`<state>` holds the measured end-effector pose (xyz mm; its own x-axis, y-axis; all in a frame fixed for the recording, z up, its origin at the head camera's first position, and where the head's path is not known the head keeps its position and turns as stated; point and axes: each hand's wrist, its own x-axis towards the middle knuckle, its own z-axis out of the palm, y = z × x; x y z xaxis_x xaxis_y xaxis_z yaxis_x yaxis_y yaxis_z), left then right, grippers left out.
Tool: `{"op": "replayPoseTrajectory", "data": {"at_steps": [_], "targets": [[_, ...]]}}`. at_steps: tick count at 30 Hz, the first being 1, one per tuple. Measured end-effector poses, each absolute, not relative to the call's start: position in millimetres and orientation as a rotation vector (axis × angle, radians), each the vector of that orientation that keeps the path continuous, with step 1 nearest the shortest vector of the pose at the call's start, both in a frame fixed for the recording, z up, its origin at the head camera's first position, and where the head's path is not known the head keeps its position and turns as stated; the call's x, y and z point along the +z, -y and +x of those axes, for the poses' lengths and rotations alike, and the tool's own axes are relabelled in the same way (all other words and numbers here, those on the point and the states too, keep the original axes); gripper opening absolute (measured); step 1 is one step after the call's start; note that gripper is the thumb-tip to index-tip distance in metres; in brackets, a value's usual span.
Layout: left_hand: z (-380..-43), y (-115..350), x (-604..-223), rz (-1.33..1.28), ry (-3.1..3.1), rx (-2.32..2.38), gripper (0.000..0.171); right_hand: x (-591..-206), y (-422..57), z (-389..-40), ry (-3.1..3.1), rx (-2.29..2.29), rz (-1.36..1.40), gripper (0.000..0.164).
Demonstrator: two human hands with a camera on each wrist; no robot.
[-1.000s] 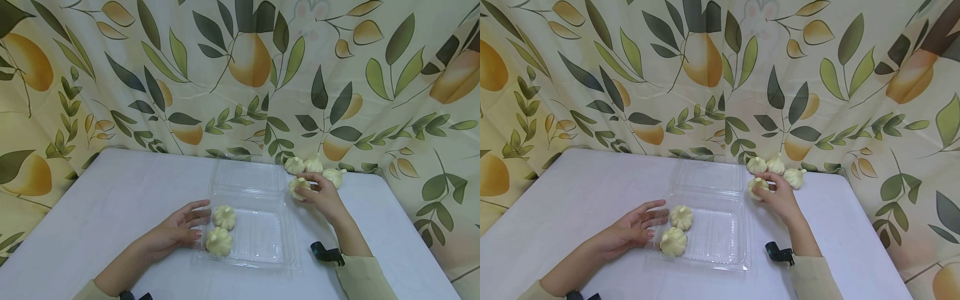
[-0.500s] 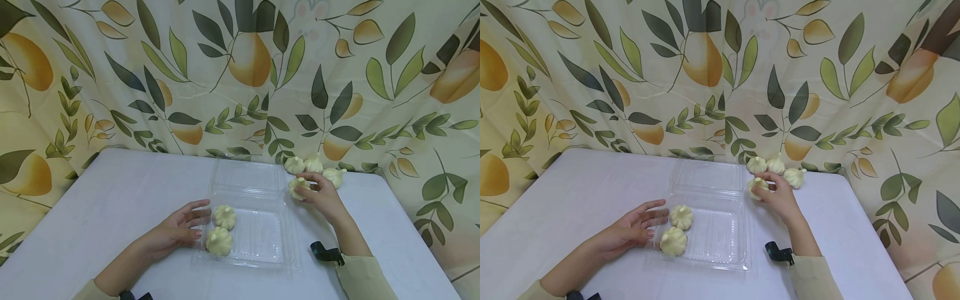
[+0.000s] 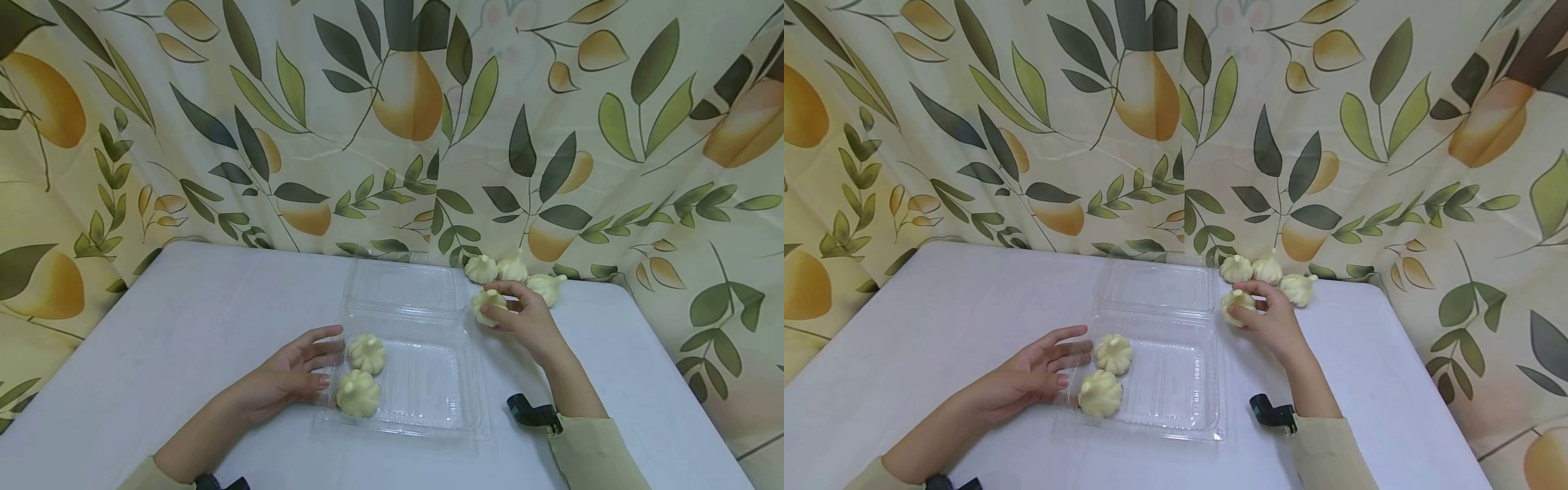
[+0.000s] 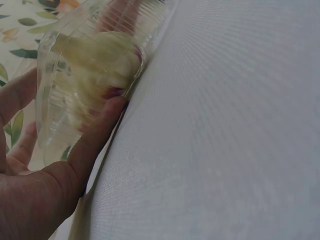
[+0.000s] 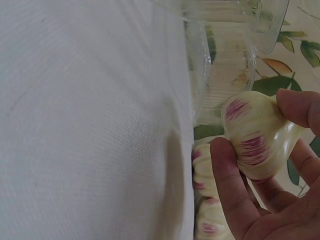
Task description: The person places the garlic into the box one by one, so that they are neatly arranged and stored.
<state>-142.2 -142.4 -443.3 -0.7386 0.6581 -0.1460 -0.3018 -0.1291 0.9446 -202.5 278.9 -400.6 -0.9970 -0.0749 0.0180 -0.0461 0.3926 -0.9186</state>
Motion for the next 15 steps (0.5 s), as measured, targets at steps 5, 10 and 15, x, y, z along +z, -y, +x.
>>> {"op": "replayPoseTrajectory", "data": {"at_steps": [5,10,15], "targets": [[-142.2,142.6,-443.3,0.407,-1.504,1.924,0.081,-400.5,-278.6,-202.5,-2.601,-1.712,-0.120,0.046],[-142.1,142.3,-442.8,0.400,-1.511,1.919,0.081,-401.2,-278.6,-203.0,-2.600,-1.716,-0.126,0.046],[-141.9,142.4,-443.1,0.401,-1.516,1.919,0.081,-401.7,-278.5,-203.2,-2.601,-1.722,-0.132,0.045]]}}
